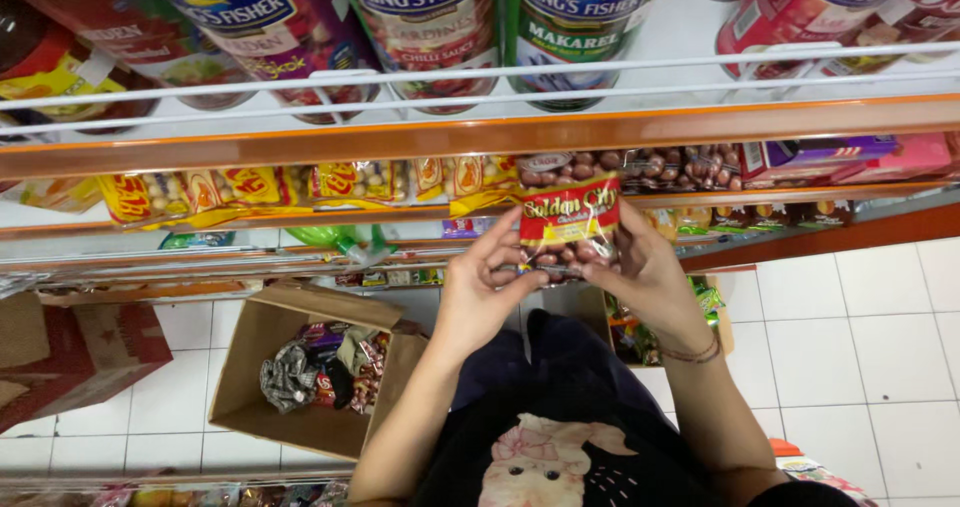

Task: The person takes various snack boxes and bags from a cardboard box, wipes each item with a cloth, scans the barcode using a handheld scanner, and places the items onto the store shelves.

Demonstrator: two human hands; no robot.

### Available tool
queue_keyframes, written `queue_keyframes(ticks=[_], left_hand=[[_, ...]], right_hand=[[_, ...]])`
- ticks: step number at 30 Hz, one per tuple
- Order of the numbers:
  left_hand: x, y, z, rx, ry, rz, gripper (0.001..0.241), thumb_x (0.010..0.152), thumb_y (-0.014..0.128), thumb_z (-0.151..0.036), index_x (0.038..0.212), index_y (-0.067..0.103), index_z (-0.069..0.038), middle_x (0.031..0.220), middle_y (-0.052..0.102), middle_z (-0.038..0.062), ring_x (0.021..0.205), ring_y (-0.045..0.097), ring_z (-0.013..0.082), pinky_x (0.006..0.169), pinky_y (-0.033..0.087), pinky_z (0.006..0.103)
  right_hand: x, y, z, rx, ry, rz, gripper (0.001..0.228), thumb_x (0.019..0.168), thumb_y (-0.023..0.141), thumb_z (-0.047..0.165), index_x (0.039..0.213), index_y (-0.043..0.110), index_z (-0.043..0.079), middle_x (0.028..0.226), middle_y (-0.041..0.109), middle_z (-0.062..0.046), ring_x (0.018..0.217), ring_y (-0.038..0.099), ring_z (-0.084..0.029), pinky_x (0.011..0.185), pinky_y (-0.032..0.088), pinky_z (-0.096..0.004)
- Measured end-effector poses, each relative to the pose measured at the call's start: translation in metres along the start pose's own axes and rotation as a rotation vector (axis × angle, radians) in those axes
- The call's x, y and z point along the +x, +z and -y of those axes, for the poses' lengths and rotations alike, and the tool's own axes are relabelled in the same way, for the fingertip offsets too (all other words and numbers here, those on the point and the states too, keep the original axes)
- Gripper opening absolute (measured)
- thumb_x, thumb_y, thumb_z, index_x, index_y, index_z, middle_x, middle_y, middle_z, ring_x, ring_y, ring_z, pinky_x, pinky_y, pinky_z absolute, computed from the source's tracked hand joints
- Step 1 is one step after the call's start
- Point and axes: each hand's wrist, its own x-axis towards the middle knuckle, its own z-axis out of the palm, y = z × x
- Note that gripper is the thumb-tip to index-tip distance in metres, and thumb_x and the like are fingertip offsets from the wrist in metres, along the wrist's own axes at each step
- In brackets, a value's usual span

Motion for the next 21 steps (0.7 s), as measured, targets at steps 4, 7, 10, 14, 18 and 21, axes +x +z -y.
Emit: queue_keyframes(ticks=[4, 7, 10, 14, 18, 21], left_hand=[[0.014, 0.009, 0.019, -0.036, 0.059, -0.11, 0.078, 0.088, 0.074, 0.015, 0.158, 0.044, -0.001, 0.12, 0.062, 0.01, 0.104, 0.062, 0.0103, 0.094, 0.056, 0.0252], [0.026, 0.011, 0.022, -0.057, 0.146, -0.043, 0.066, 0.092, 0.066, 0.016, 0.153, 0.046, 0.002, 0.138, 0.057, 0.01, 0.122, 0.061, 0.0123, 0.103, 0.055, 0.0283], [0.035, 0.018, 0.022, -0.186, 0.102, -0.05, 0.067, 0.094, 0.064, 0.015, 0.156, 0.043, 0.003, 0.131, 0.061, 0.013, 0.114, 0.064, 0.0143, 0.1, 0.055, 0.0284], [0.042, 0.029, 0.023, -0.315, 0.142, -0.06, 0.064, 0.091, 0.063, 0.015, 0.151, 0.042, 0.005, 0.137, 0.061, 0.011, 0.117, 0.064, 0.0127, 0.102, 0.055, 0.0275], [0.044, 0.039, 0.03, -0.219, 0.16, -0.226, 0.055, 0.092, 0.068, 0.014, 0.145, 0.052, 0.008, 0.118, 0.068, 0.012, 0.104, 0.069, 0.0137, 0.094, 0.059, 0.0269], [0.048, 0.043, 0.033, -0.137, 0.17, -0.337, 0.047, 0.092, 0.071, 0.011, 0.137, 0.059, 0.009, 0.11, 0.071, 0.012, 0.098, 0.071, 0.013, 0.086, 0.059, 0.0251]], right_hand=[[0.0, -0.005, 0.01, -0.129, -0.157, -0.002, 0.075, 0.087, 0.065, -0.017, 0.156, 0.041, -0.003, 0.143, 0.05, -0.011, 0.13, 0.056, -0.016, 0.102, 0.056, -0.03], [0.003, -0.006, 0.01, -0.28, -0.208, -0.155, 0.056, 0.089, 0.069, -0.015, 0.143, 0.055, -0.006, 0.135, 0.057, -0.012, 0.126, 0.062, -0.018, 0.101, 0.06, -0.029], [0.007, -0.01, 0.009, -0.419, -0.206, -0.304, 0.04, 0.088, 0.074, -0.01, 0.127, 0.067, -0.005, 0.12, 0.065, -0.011, 0.099, 0.073, -0.016, 0.085, 0.066, -0.026], [0.015, -0.018, 0.009, -0.535, -0.374, -0.372, 0.024, 0.093, 0.076, -0.009, 0.117, 0.072, -0.006, 0.111, 0.071, -0.012, 0.093, 0.073, -0.015, 0.08, 0.064, -0.025], [0.021, -0.018, 0.007, -0.703, -0.48, -0.41, 0.02, 0.093, 0.079, -0.007, 0.111, 0.074, -0.006, 0.105, 0.074, -0.013, 0.086, 0.071, -0.013, 0.075, 0.06, -0.024], [0.027, -0.016, 0.006, -0.762, -0.516, -0.429, 0.016, 0.093, 0.081, -0.005, 0.108, 0.074, -0.005, 0.104, 0.075, -0.013, 0.086, 0.071, -0.012, 0.074, 0.06, -0.024]])
